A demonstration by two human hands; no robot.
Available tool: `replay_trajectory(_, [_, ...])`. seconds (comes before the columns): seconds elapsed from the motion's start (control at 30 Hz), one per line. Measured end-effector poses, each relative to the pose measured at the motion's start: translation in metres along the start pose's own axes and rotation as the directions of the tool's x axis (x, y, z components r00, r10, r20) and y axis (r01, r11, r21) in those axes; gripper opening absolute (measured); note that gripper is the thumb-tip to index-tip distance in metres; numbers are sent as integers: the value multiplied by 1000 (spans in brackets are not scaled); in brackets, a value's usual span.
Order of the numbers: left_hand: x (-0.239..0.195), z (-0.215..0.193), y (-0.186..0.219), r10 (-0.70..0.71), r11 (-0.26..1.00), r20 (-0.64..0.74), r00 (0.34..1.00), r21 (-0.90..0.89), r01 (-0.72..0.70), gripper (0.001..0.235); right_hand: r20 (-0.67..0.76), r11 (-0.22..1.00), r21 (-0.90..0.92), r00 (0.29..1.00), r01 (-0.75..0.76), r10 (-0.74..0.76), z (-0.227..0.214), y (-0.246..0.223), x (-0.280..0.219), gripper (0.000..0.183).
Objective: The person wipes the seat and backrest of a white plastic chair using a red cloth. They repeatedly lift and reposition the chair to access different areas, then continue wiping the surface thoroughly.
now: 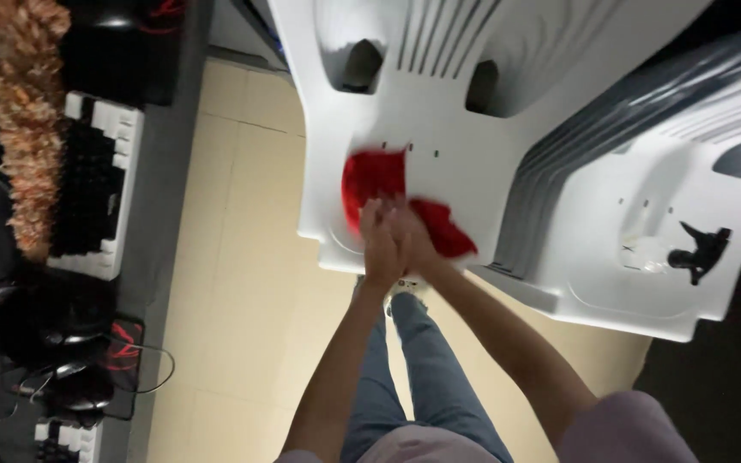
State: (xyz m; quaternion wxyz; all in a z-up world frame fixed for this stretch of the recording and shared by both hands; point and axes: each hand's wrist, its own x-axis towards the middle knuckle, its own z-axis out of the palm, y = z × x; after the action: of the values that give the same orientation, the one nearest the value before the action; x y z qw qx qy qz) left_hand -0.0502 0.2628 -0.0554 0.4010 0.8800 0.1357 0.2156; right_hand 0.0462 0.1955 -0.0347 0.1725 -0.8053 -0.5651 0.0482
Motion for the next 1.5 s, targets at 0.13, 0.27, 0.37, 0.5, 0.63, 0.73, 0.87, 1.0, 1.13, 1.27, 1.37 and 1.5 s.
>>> replay_trajectory(0.13, [-21, 30, 19, 138, 990, 140, 981, -10, -138, 57, -141, 939, 341, 987, -31, 83, -14, 41, -88, 42])
replay_trajectory(0.27, [-13, 32, 36, 228, 973, 130, 965, -56, -223, 55, 182, 971, -104, 955, -217, 233, -65, 130, -71, 31])
replay_trajectory(0.37, [-19, 34, 36, 209, 975, 142, 968, 42, -217, 54, 24, 924, -273, 959, -266, 283, -73, 164, -38, 30])
replay_trajectory(0.5, [-18, 39, 33, 202, 975, 149, 968, 60, -213, 55, -131, 882, -349, 948, -318, 290, -40, 158, -37, 30])
replay_trajectory(0.63, [-17, 35, 35, 228, 971, 157, 961, 37, -236, 55, -138, 885, -239, 916, -399, 376, 10, 91, -99, 37])
replay_trajectory(0.73, [-14, 34, 38, 219, 973, 162, 962, 38, -227, 56, -45, 944, -42, 945, -327, 325, -35, 35, -124, 39])
replay_trajectory(0.87, [-11, 30, 43, 231, 972, 159, 960, 17, -236, 59, 282, 963, -90, 921, -254, 270, -85, 62, -105, 38])
replay_trajectory(1.0, [-11, 28, 46, 215, 972, 190, 958, 52, -228, 58, 102, 916, -356, 966, -186, 236, -70, 138, -76, 33])
replay_trajectory(1.13, [-16, 24, 43, 210, 978, 183, 960, -28, -209, 55, -91, 916, -319, 970, -241, 224, -38, 143, -60, 33])
replay_trajectory(1.27, [-25, 23, 32, 137, 986, 52, 989, -106, -131, 52, -145, 912, -235, 940, -336, 309, -10, 99, -70, 37])
replay_trajectory(1.37, [-40, 8, 29, 5, 991, -57, 998, -135, -12, 53, -106, 926, -125, 933, -356, 345, -10, 47, -91, 38])
replay_trajectory(1.5, [-58, -20, 11, -197, 962, -133, 971, -216, 166, 57, -36, 948, -41, 949, -314, 313, -11, -7, -99, 33])
